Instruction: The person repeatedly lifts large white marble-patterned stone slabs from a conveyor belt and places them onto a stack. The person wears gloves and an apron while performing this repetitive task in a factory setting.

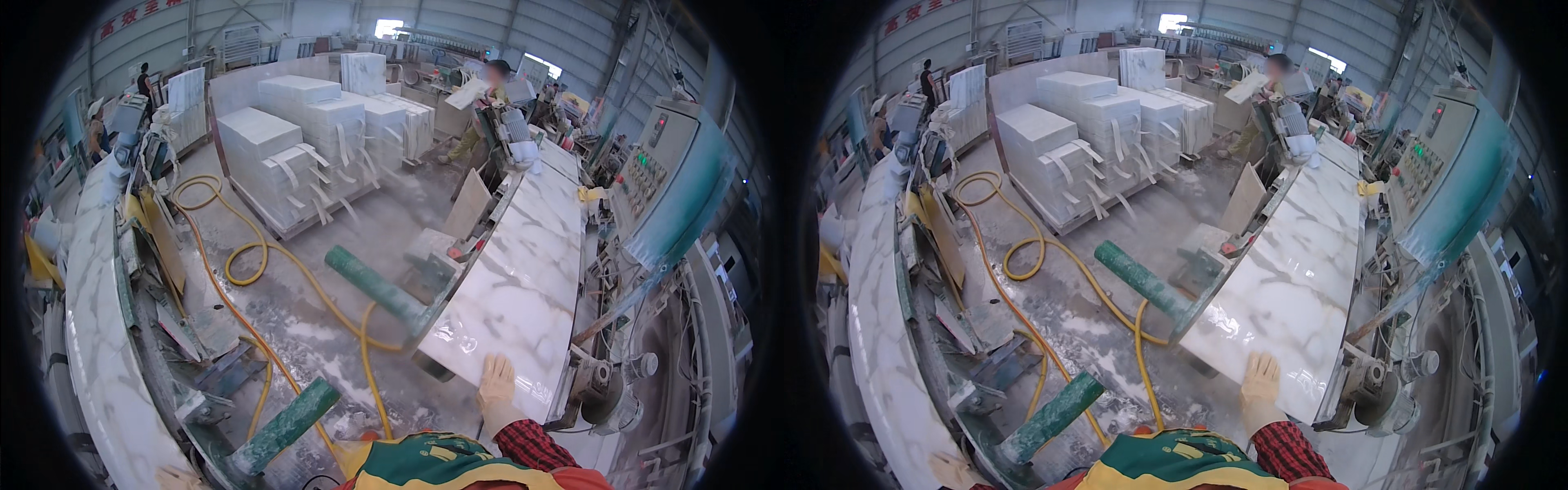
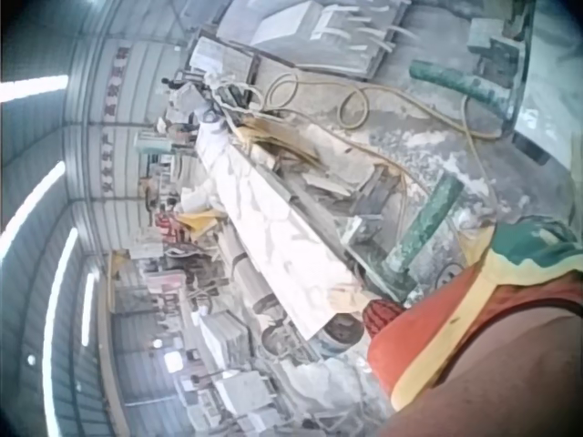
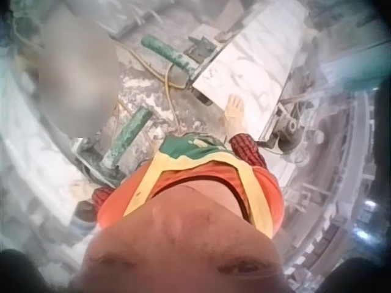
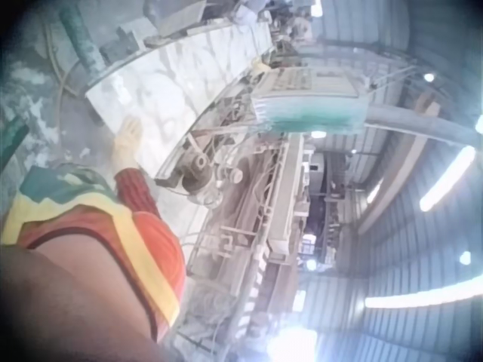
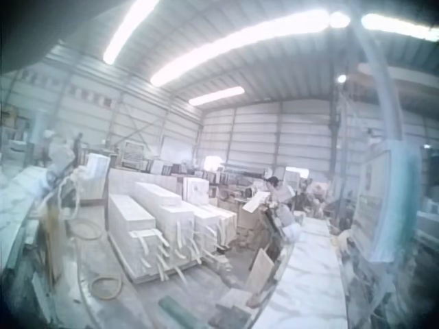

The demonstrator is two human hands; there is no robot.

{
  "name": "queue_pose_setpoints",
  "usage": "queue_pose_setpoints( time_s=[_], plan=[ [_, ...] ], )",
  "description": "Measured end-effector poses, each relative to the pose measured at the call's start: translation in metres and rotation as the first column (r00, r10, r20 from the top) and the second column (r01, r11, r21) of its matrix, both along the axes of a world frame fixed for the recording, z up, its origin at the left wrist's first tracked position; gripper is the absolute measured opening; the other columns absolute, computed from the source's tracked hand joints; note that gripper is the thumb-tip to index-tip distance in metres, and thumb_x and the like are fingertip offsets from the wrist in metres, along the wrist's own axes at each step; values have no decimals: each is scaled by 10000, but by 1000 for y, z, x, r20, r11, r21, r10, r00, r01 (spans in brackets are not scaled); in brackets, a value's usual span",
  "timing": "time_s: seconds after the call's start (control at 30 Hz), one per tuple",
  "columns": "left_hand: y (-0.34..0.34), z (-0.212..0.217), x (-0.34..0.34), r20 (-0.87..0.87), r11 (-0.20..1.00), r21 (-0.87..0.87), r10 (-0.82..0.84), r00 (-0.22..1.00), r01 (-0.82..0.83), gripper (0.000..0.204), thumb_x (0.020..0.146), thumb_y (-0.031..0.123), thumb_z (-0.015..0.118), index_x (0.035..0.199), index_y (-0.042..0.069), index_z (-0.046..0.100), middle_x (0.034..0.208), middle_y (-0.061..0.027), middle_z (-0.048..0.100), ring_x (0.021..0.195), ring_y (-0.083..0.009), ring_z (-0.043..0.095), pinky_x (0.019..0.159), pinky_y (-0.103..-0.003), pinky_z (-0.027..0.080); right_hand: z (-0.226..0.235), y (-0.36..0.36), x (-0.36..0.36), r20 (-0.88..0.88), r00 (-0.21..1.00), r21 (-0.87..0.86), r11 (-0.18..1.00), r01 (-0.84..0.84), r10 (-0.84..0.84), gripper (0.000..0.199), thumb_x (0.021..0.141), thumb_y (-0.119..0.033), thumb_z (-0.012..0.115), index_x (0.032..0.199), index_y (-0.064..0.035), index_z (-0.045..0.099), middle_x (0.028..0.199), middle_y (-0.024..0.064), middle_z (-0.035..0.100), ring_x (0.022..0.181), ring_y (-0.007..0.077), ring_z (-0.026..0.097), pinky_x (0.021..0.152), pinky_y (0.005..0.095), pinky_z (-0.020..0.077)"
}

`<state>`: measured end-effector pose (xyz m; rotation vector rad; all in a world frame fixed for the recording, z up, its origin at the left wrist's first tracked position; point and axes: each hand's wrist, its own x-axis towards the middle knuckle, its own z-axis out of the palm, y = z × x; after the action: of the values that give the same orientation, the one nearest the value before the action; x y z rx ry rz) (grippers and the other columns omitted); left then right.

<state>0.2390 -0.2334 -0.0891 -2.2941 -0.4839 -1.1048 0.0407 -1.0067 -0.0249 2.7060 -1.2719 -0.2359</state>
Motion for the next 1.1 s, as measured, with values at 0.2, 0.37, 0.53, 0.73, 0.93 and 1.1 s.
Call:
queue_pose_setpoints(
  time_s=[0.2, 0.37, 0.53, 0.73, 0.93, 1.1],
  plan=[
    [-7, 12, -5, 49, 998, 59, 16, 999, -19, 353, 1039, 297, 576, 1214, 32, 730, 1159, -198, 721, 1040, -387, 692, 906, -526, 552, -3, -10, 4, 8, 1000, 23, 1000, -2, 1, 722, 1000, -209, 476, 1673, -96, 238, 1720, 195, 246, 1593, 395, 204, 1317, 500, 120],
    [-9, 12, -3, 24, 1000, 31, 0, 1000, -1, 362, 949, 317, 646, 1161, 42, 747, 1086, -181, 727, 976, -363, 703, 829, -504, 567, -5, -16, -1, 56, 998, 39, 999, 7, -9, 795, 945, -205, 560, 1667, -90, 246, 1706, 203, 275, 1585, 382, 233, 1318, 484, 137],
    [63, -37, -10, -135, 983, 36, -173, 976, 179, 339, 820, 361, 707, 980, 69, 769, 915, -154, 717, 801, -363, 696, 666, -487, 561, 13, -1, -3, 161, 987, 49, 998, -35, 27, 917, 835, -232, 687, 1643, -66, 287, 1678, 210, 317, 1569, 392, 255, 1314, 485, 155],
    [122, -20, -8, -569, 733, -390, -667, 480, 557, 309, 779, 376, 748, 888, 88, 754, 814, -153, 699, 729, -353, 685, 627, -487, 553, 6, -3, -7, 207, 977, 52, 997, -56, 44, 924, 803, -249, 695, 1623, -45, 322, 1661, 215, 341, 1556, 407, 269, 1306, 497, 165],
    [60, -34, -15, -27, 982, -43, -188, 982, 186, 340, 869, 309, 723, 1036, 13, 735, 949, -202, 715, 847, -386, 695, 706, -510, 571, 5, -7, -4, 205, 978, 40, 998, -52, 43, 924, 789, -262, 690, 1609, -25, 338, 1654, 226, 345, 1550, 414, 274, 1303, 502, 167],
    [35, -14, -24, -28, 980, 16, -200, 979, 200, 311, 924, 258, 673, 1069, -13, 720, 988, -227, 717, 873, -413, 689, 731, -524, 571, 6, -9, -2, 208, 978, 50, 998, -33, 22, 934, 779, -268, 695, 1606, -20, 340, 1650, 238, 344, 1549, 421, 271, 1305, 506, 163]
  ],
)
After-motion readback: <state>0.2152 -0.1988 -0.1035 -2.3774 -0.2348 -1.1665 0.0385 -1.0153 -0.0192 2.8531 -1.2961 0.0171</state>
